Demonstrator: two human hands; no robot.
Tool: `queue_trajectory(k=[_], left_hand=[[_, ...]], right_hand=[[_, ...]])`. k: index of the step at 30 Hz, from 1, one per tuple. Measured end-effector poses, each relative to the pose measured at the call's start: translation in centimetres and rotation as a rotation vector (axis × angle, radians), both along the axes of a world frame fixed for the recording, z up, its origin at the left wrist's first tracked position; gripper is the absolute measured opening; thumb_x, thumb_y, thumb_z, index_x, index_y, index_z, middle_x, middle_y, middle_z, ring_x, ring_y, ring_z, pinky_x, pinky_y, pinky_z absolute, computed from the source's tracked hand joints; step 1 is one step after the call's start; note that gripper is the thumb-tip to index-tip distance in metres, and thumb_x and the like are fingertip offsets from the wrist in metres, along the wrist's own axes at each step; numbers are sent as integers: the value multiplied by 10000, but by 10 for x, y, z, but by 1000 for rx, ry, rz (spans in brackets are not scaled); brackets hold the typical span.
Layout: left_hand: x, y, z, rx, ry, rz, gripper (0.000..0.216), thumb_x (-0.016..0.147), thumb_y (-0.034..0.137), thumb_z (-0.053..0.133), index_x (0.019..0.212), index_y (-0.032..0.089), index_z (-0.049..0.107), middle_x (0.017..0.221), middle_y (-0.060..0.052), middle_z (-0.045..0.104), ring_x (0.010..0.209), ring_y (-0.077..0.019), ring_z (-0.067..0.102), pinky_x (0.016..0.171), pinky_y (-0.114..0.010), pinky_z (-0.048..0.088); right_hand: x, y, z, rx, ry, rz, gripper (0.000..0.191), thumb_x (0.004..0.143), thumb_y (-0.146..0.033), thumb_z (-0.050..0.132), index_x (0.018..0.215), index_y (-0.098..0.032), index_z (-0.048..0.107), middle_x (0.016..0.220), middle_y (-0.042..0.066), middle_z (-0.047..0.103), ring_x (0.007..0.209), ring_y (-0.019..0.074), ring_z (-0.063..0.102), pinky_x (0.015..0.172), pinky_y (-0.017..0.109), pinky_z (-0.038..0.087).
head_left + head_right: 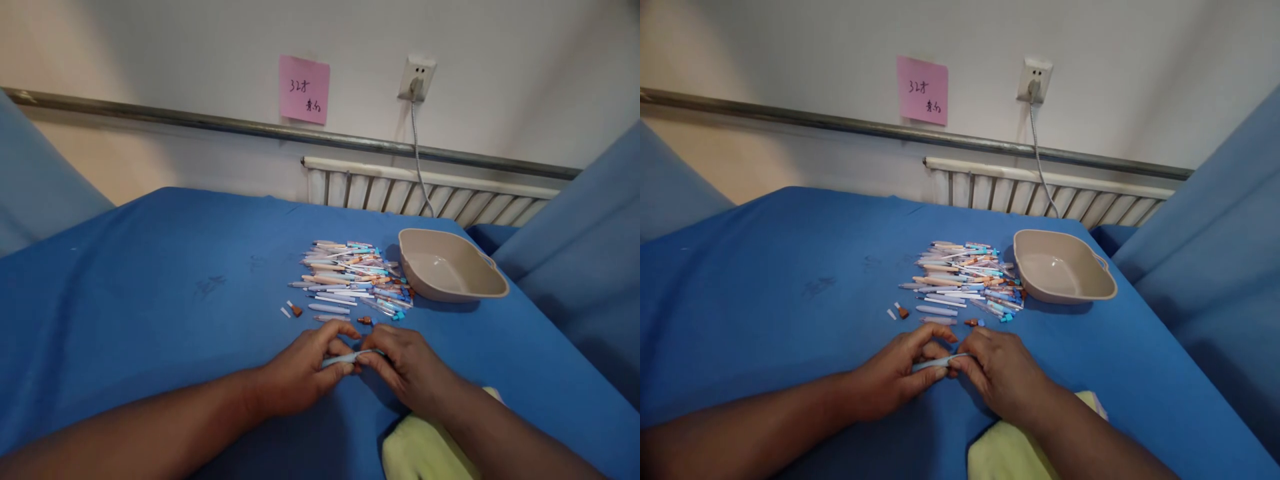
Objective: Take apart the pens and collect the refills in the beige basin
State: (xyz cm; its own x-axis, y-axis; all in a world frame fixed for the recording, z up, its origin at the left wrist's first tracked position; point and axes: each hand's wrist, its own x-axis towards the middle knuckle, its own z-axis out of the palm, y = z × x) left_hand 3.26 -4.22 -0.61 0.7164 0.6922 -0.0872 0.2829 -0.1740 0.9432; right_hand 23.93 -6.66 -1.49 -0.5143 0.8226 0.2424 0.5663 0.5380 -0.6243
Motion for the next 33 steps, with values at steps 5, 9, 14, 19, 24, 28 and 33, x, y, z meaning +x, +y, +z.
queue_trajectory(k=[5, 9, 14, 19, 24, 28, 33], left_hand=[[-1, 2, 1, -50, 26, 10, 316, 868, 308, 517, 1156, 214, 425, 893, -14, 676, 621, -116, 580, 570, -224, 435], [0, 3, 0, -81, 22, 14, 331, 862, 313, 528, 1157, 211, 419, 902, -17, 676, 602, -112, 576, 549, -217, 427], [0, -1, 2, 34, 18, -23, 304, 871, 266, 512, 1158, 205, 433, 948, -29, 689, 891, -170, 621, 783, -280, 447], [-1, 2, 3, 86, 59, 4, 366, 867, 268, 520, 1211, 211, 409, 918, -15, 694, 750, -150, 625, 705, -265, 450], [-1, 0, 3, 105, 66, -23, 311, 893, 298, 480, 1188, 216, 423, 930, -12, 698, 709, -141, 628, 694, -261, 453], [-2, -3, 1, 201, 68, -38, 293, 894, 272, 482, 1181, 225, 439, 989, -22, 694, 951, -177, 620, 838, -288, 430], [-2, -3, 1, 253, 64, -44, 315, 889, 277, 493, 1195, 231, 436, 1024, -31, 695, 990, -192, 616, 860, -299, 424]], right_hand=[[-1, -3, 1, -48, 41, -43, 127, 885, -313, 525, 966, -216, 546, 858, 36, 621, 763, 158, 578, 665, 263, 426], [-1, -2, 1, 5, 90, 7, 72, 905, -259, 486, 910, -213, 540, 815, 27, 600, 763, 149, 569, 691, 263, 419], [-1, -1, 1, -17, -41, 22, 219, 937, -294, 413, 785, -212, 548, 722, 15, 584, 688, 143, 555, 628, 253, 399], [-1, -3, 1, -37, 76, -14, 131, 875, -273, 527, 990, -212, 508, 882, 38, 610, 781, 160, 566, 697, 276, 426], [0, -3, 3, -6, 43, 56, 95, 911, -261, 456, 899, -218, 540, 814, 28, 615, 770, 159, 574, 718, 285, 420], [0, -2, 5, -25, -38, 46, 157, 917, -296, 441, 836, -215, 549, 757, 18, 603, 713, 154, 563, 637, 265, 404], [-2, -2, 4, -56, -48, 37, 262, 938, -285, 386, 729, -207, 522, 668, -1, 559, 626, 132, 525, 593, 252, 376]])
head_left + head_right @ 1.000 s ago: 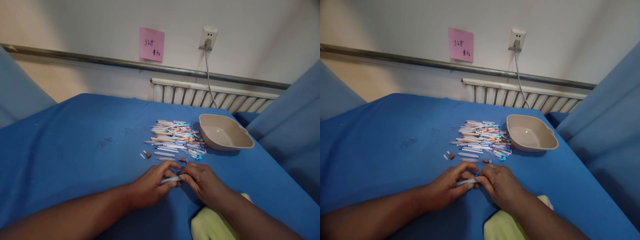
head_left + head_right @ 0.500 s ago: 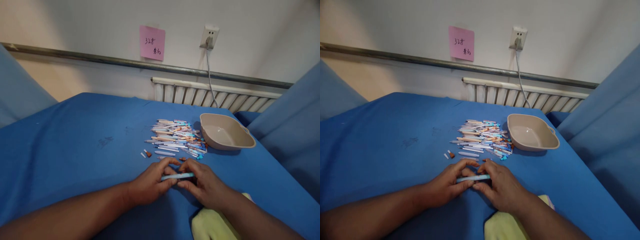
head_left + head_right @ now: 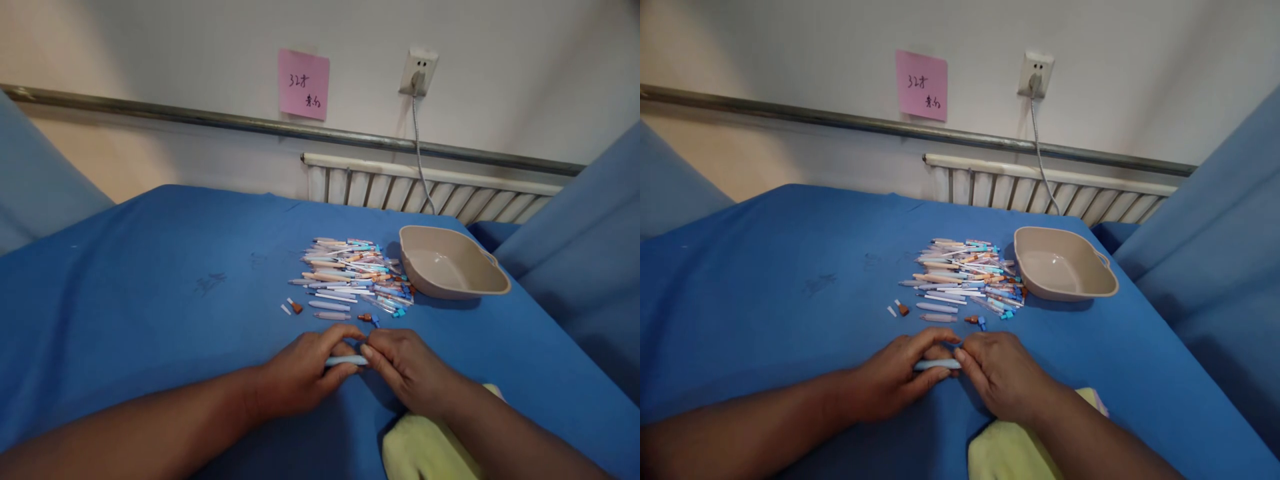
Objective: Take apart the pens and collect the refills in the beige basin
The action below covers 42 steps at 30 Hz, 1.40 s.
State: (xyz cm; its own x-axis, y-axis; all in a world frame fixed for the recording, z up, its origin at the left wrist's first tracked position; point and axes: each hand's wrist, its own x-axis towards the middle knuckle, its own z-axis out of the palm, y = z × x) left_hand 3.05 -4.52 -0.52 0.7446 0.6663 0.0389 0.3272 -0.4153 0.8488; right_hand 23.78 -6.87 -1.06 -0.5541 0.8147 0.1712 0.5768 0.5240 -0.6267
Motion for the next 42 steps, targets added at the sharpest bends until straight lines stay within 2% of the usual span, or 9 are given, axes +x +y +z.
queue_trajectory(k=[3, 5, 8, 14, 22, 27, 30, 33, 42], left_hand=[[0, 3, 1, -35, -26, 52, 311, 872, 291, 519, 1170, 224, 460, 957, -24, 705, 906, -184, 633, 825, -295, 445], [1, 6, 0, -129, -29, 84, 342, 871, 327, 515, 1185, 212, 443, 896, -25, 703, 712, -155, 635, 679, -268, 476], [1, 7, -2, -270, -37, 84, 377, 890, 374, 473, 1213, 197, 393, 895, -38, 698, 523, -106, 571, 495, -217, 433], [0, 5, 1, -67, -10, 41, 265, 888, 312, 494, 1135, 217, 475, 916, -24, 709, 879, -172, 638, 817, -290, 454], [-5, 9, -3, 117, 142, -13, 301, 887, 331, 494, 1178, 254, 511, 1074, -42, 658, 955, -204, 613, 797, -269, 446], [-5, 18, -1, -41, -4, 41, 198, 926, 317, 415, 989, 196, 559, 920, -42, 641, 808, -156, 597, 759, -268, 462], [-4, 21, -1, -134, -109, 108, 132, 914, 293, 448, 957, 184, 508, 921, -43, 617, 861, -159, 578, 799, -295, 459], [-4, 20, -2, -179, -154, 146, 103, 909, 279, 463, 952, 186, 472, 920, -42, 603, 877, -161, 568, 812, -311, 451], [-6, 13, -3, -89, -187, 161, 61, 920, 250, 438, 954, 201, 450, 1066, -88, 619, 1001, -190, 559, 884, -353, 416]], right_hand=[[0, -1, 0, -27, 67, -69, 128, 890, -318, 496, 834, -209, 532, 747, 5, 589, 667, 140, 537, 607, 252, 387], [0, -1, 1, -32, 130, -102, 112, 853, -309, 558, 896, -211, 524, 800, 12, 602, 699, 143, 548, 628, 253, 403], [1, 0, 2, -8, 180, -69, 59, 886, -255, 500, 859, -215, 533, 787, 14, 606, 722, 139, 562, 673, 259, 415], [3, 0, 1, -27, 140, -58, 78, 877, -262, 521, 833, -207, 554, 772, 6, 623, 725, 137, 574, 667, 249, 412], [2, 3, -1, -59, 208, -110, 129, 877, -289, 521, 816, -198, 590, 744, 3, 637, 692, 134, 580, 631, 234, 412], [12, 25, -15, 63, 337, -412, 168, 898, -279, 476, 908, -196, 621, 786, 18, 652, 687, 141, 590, 642, 249, 442], [12, 33, -21, 129, 183, -341, 176, 856, -201, 526, 1009, -209, 614, 944, 43, 655, 851, 174, 596, 764, 292, 451], [6, 34, -20, 100, 33, -235, 196, 838, -144, 533, 1005, -214, 611, 942, 45, 643, 895, 179, 580, 792, 294, 441], [3, 27, -16, -32, -81, -289, 169, 819, -131, 553, 976, -193, 574, 988, 56, 584, 935, 180, 549, 819, 281, 412]])
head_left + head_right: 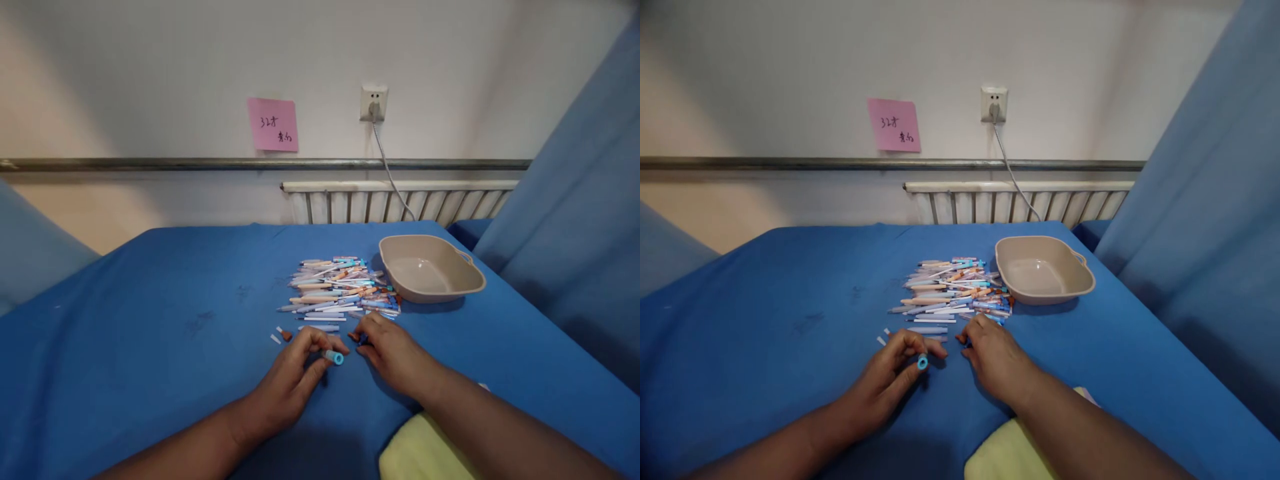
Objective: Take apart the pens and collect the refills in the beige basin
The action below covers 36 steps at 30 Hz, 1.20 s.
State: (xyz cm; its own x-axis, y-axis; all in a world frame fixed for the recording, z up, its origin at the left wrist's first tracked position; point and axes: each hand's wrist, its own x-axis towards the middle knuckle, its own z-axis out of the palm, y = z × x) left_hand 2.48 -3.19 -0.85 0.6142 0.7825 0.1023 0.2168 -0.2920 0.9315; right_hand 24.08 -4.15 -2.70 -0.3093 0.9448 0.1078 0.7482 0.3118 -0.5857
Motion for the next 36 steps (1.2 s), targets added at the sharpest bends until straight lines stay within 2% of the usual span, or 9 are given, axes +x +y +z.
queue_trajectory(k=[10, 18, 36], left_hand=[[-3, 0, -4, 110, 3, -42, 40, 919, 181, 416, 948, 207, 425, 1118, -100, 618, 1092, -192, 535, 953, -381, 394], [0, 0, -3, 47, 18, -9, 23, 918, 205, 427, 929, 202, 446, 1099, -100, 621, 1066, -191, 549, 947, -375, 407], [0, 1, -10, 69, 31, -16, 27, 904, 218, 458, 892, 195, 467, 1043, -94, 640, 1000, -182, 577, 905, -357, 435]], right_hand=[[5, 1, -7, -10, 28, 3, 159, 829, -111, 516, 951, -191, 579, 974, 55, 569, 940, 177, 549, 825, 280, 408], [7, 0, -7, -13, 22, 1, 132, 830, -137, 521, 939, -186, 576, 959, 60, 571, 921, 180, 551, 811, 282, 412], [7, -2, -7, 15, -13, 2, 60, 847, -179, 512, 885, -191, 557, 925, 44, 579, 880, 170, 551, 780, 265, 396]])
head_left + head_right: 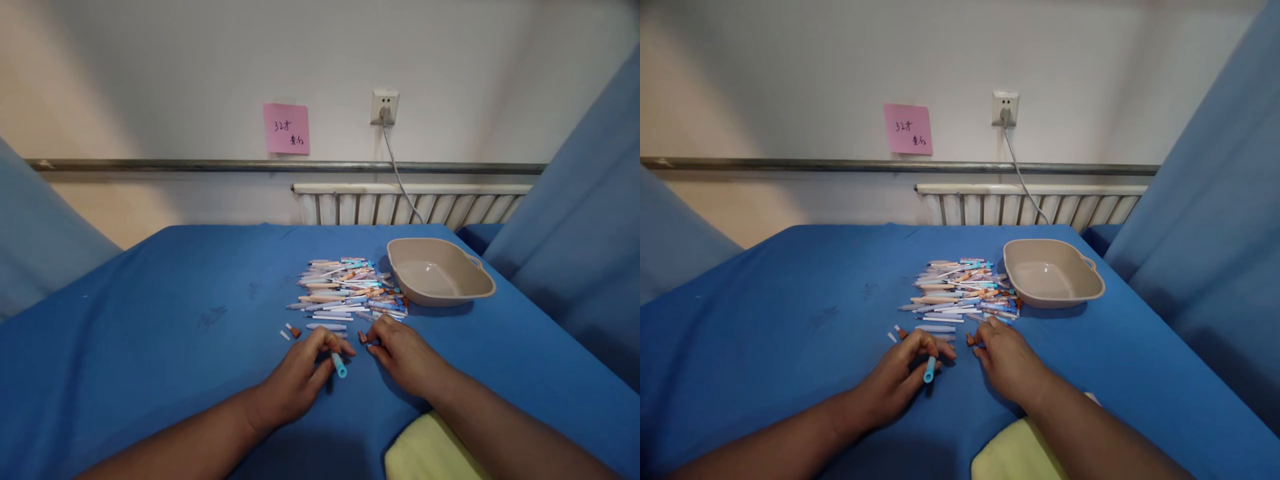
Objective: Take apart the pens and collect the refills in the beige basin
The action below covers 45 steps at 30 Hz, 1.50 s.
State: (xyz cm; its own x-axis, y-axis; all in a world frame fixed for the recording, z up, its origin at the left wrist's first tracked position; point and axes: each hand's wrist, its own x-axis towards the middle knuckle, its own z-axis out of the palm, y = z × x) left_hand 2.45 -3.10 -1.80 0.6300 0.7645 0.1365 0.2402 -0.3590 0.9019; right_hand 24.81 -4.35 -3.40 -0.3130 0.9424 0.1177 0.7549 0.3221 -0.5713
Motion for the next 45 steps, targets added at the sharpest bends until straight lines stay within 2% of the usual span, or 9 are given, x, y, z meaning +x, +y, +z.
queue_trajectory(k=[6, 12, 18, 23, 28, 33, 37, 41, 45], left_hand=[[-1, -1, 6, -6, 14, 49, 76, 898, 252, 477, 929, 188, 505, 998, -80, 638, 952, -180, 580, 871, -341, 449], [-1, 0, 10, -78, -29, 104, 148, 910, 307, 457, 972, 181, 506, 855, -35, 600, 714, -131, 549, 674, -268, 467], [0, 10, 4, -228, -145, 224, 196, 880, 361, 505, 982, 195, 486, 743, 24, 543, 524, -74, 450, 486, -188, 377], [-1, 16, 9, -310, -276, 375, 240, 857, 406, 527, 953, 189, 488, 627, 65, 445, 451, -49, 358, 406, -155, 274], [-5, 22, 18, -294, -342, 474, 281, 874, 456, 471, 870, 178, 514, 585, 68, 440, 399, -43, 322, 375, -158, 258], [-22, 41, 33, -212, -436, 600, 272, 837, 451, 520, 900, 188, 544, 585, 78, 438, 390, -35, 296, 386, -151, 285], [-47, 61, 44, -101, -105, 626, 243, 711, 389, 658, 717, 160, 574, 525, 67, 436, 425, -57, 337, 402, -166, 251], [-69, 69, 49, 12, 260, 440, 219, 692, 360, 660, 623, 156, 620, 537, 41, 474, 502, -92, 405, 479, -190, 300], [-78, 65, 52, -29, 446, 226, 194, 729, 363, 630, 724, 174, 674, 612, 21, 595, 566, -123, 485, 539, -198, 346]], right_hand=[[0, -1, 3, -12, -49, -31, 62, 841, -185, 518, 877, -191, 568, 915, 48, 584, 862, 176, 555, 759, 269, 392], [4, 1, 1, -27, -23, -88, 133, 814, -134, 530, 922, -193, 580, 963, 55, 588, 884, 178, 556, 781, 274, 396], [8, 2, 1, -36, 30, -66, 163, 796, -106, 534, 922, -196, 585, 953, 49, 593, 869, 166, 555, 753, 256, 400], [11, 2, 5, 9, 24, -110, 99, 805, -145, 532, 881, -191, 575, 891, 39, 608, 822, 162, 561, 723, 258, 402], [26, 12, 5, 56, -14, -261, 91, 837, -188, 485, 841, -193, 576, 837, 37, 628, 762, 167, 579, 683, 269, 402], [31, 16, -1, 51, -26, -261, 93, 824, -198, 488, 815, -198, 580, 801, 29, 629, 724, 166, 584, 658, 268, 405], [28, 14, -3, 55, -24, -230, 109, 834, -230, 478, 821, -200, 581, 811, 31, 631, 740, 176, 586, 652, 272, 403], [26, 12, -2, 60, -23, -211, 117, 836, -230, 466, 820, -199, 579, 816, 34, 633, 748, 179, 586, 662, 275, 406], [24, 11, -2, 70, -26, -199, 122, 844, -243, 463, 826, -205, 578, 814, 29, 629, 748, 178, 583, 665, 278, 406]])
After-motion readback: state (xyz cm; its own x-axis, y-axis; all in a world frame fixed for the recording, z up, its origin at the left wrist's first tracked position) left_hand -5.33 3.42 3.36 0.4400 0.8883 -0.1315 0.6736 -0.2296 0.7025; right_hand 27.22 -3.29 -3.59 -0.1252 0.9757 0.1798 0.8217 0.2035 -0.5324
